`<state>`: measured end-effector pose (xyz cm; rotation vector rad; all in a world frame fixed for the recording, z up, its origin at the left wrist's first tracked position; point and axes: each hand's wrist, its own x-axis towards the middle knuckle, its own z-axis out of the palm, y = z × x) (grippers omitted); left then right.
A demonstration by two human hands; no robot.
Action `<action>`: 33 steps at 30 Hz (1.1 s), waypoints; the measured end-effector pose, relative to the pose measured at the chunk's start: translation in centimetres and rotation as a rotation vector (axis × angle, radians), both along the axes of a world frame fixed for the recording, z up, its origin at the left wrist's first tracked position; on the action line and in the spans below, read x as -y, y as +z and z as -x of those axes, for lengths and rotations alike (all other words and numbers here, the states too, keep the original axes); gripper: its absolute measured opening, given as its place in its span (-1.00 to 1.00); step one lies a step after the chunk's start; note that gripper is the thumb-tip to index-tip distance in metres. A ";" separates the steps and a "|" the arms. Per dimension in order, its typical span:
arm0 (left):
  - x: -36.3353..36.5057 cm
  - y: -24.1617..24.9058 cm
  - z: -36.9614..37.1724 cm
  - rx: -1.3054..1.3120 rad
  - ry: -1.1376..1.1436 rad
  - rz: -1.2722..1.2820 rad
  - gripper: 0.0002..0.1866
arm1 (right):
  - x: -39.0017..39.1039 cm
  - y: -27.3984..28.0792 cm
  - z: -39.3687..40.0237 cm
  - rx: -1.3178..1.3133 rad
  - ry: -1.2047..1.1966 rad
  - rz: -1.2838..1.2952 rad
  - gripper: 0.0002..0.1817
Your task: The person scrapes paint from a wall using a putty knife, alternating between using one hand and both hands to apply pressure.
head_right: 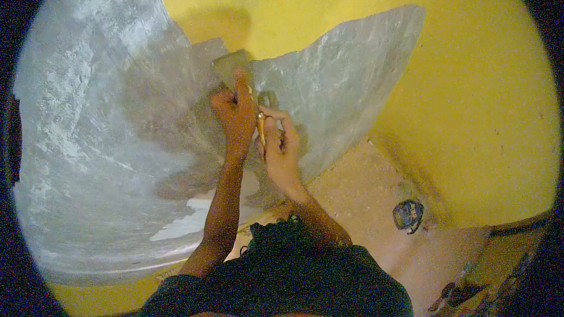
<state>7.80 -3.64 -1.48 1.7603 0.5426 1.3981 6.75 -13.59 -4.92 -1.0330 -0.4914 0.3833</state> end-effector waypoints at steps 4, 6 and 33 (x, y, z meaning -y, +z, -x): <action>0.3 0.2 0.5 -0.028 0.019 -0.016 -0.37 | 0.1 -1.3 0.4 0.038 -0.066 0.012 -0.74; 0.6 0.3 0.8 -0.024 0.027 0.009 -0.37 | -0.7 -0.7 -0.3 0.015 0.011 -0.019 -0.74; -0.5 2.0 0.4 0.049 -0.031 0.040 -0.37 | -0.3 1.3 0.5 0.060 0.046 -0.037 -0.69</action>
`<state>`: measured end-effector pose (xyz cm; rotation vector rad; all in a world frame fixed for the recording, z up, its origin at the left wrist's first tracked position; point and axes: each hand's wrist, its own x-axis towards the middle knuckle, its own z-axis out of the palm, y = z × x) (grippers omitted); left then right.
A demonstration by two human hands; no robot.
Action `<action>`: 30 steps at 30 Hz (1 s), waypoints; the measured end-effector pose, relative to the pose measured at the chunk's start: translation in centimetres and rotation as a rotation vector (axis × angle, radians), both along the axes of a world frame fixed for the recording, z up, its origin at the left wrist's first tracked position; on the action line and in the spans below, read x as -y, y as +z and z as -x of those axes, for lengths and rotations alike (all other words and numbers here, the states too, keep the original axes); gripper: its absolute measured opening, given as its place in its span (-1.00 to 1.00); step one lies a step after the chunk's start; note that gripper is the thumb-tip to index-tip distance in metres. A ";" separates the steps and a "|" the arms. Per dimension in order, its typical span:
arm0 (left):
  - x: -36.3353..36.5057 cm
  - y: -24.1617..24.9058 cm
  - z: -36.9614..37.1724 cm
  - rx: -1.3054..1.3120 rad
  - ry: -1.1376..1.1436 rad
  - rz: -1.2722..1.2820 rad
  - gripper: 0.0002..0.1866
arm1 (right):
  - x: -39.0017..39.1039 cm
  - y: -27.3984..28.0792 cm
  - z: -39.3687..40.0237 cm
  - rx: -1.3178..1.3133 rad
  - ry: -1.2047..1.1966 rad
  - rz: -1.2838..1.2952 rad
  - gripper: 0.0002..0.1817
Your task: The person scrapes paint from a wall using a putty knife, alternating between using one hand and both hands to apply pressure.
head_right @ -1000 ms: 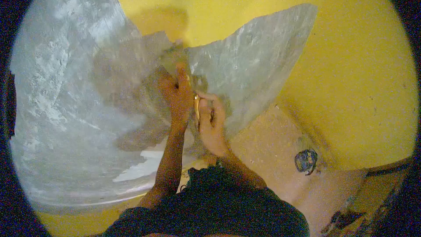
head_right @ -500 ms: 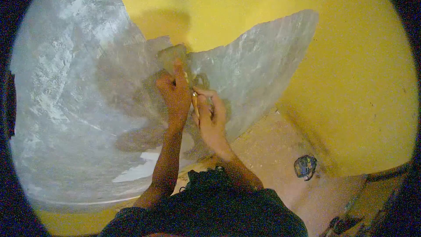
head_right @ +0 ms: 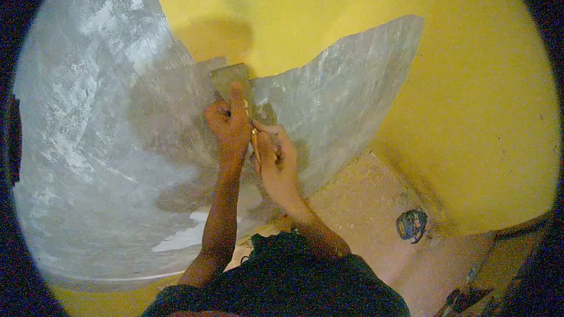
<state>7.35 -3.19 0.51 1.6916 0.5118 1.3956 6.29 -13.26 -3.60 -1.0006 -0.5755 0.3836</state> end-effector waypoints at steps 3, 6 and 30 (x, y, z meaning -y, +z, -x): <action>0.6 -0.3 1.0 -0.010 -0.026 0.009 -0.37 | 0.7 -0.3 0.8 -0.049 -0.027 0.029 -0.76; 0.3 -0.4 0.4 -0.032 0.017 -0.022 -0.37 | -0.6 -1.1 -0.1 -0.083 -0.036 0.040 -0.76; 0.9 2.2 0.6 0.032 -0.132 0.041 -0.42 | -0.4 0.3 -0.3 0.011 -0.095 0.024 -0.71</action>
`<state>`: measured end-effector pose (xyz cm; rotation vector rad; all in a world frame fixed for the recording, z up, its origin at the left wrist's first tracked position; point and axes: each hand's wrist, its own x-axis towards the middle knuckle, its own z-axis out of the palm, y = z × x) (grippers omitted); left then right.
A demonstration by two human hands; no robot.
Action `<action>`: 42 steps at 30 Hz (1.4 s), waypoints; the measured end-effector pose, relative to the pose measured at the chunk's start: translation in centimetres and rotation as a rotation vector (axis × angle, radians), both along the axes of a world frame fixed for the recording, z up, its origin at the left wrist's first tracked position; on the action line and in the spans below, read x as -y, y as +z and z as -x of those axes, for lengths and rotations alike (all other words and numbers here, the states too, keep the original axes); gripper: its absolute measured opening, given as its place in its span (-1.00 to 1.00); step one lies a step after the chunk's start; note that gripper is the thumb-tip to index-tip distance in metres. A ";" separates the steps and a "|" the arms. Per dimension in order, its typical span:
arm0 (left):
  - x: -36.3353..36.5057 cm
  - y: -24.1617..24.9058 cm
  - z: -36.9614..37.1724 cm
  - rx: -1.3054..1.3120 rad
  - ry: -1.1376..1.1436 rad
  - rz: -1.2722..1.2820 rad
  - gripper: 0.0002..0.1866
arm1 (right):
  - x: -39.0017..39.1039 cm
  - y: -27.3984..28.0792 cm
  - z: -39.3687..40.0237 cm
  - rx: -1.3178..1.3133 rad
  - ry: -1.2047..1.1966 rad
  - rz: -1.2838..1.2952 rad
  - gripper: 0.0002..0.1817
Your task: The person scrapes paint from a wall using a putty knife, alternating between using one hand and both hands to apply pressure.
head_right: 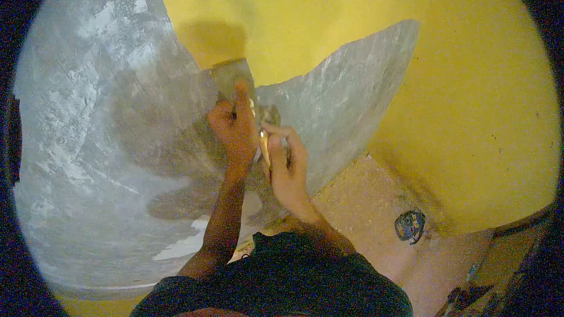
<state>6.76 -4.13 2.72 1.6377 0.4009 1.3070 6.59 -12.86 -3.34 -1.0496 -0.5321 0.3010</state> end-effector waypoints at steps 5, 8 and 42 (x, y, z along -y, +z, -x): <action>-0.5 -2.5 0.8 -0.150 0.143 0.089 -0.41 | 0.7 -0.8 2.1 -0.090 0.000 0.010 -0.73; -0.3 -0.9 0.8 -0.004 0.010 0.063 -0.40 | -0.4 -0.5 1.1 -0.060 0.019 -0.015 -0.73; -0.2 1.8 -0.8 -0.067 0.042 -0.027 -0.39 | -0.1 2.6 0.3 -0.147 0.015 -0.092 -0.72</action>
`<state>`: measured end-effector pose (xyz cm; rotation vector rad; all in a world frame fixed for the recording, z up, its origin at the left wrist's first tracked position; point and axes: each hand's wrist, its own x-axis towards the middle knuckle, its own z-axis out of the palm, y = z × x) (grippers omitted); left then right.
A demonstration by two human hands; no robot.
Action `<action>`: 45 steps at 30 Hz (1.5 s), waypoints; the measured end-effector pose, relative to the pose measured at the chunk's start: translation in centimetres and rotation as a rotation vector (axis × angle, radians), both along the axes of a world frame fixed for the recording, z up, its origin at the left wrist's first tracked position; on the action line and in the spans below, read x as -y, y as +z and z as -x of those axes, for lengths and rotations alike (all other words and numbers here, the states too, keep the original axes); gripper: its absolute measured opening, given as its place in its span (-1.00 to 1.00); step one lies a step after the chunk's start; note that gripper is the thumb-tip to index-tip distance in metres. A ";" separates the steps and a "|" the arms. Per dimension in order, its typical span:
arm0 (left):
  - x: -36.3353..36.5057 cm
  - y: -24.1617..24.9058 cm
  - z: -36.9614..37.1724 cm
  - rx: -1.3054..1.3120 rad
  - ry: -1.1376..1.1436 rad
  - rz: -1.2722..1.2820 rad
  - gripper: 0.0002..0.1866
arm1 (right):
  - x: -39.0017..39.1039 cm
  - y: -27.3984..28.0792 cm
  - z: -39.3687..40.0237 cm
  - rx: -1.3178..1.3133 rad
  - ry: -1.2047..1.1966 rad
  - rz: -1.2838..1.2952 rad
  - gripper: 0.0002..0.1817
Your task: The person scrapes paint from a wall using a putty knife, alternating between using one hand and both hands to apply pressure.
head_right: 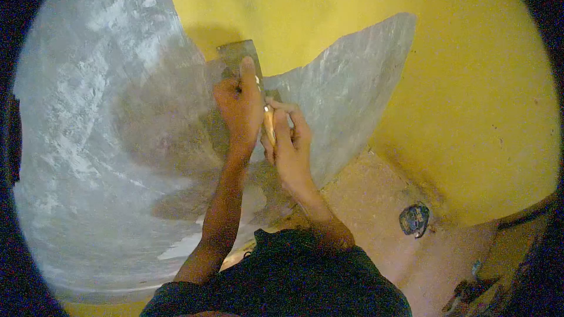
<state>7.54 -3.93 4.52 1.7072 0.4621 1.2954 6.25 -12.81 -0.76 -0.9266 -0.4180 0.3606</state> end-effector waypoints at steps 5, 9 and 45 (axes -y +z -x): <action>2.4 -3.1 0.9 0.076 0.007 0.034 -0.39 | 1.5 -2.6 1.2 0.034 -0.058 -0.007 -0.72; -0.4 -2.7 -0.1 0.021 -0.067 0.109 -0.39 | -0.3 -2.9 -0.5 0.033 0.016 -0.015 -0.74; 0.8 -1.9 -0.5 0.046 -0.079 0.081 -0.41 | 0.3 -2.9 -1.5 0.050 0.007 0.044 -0.72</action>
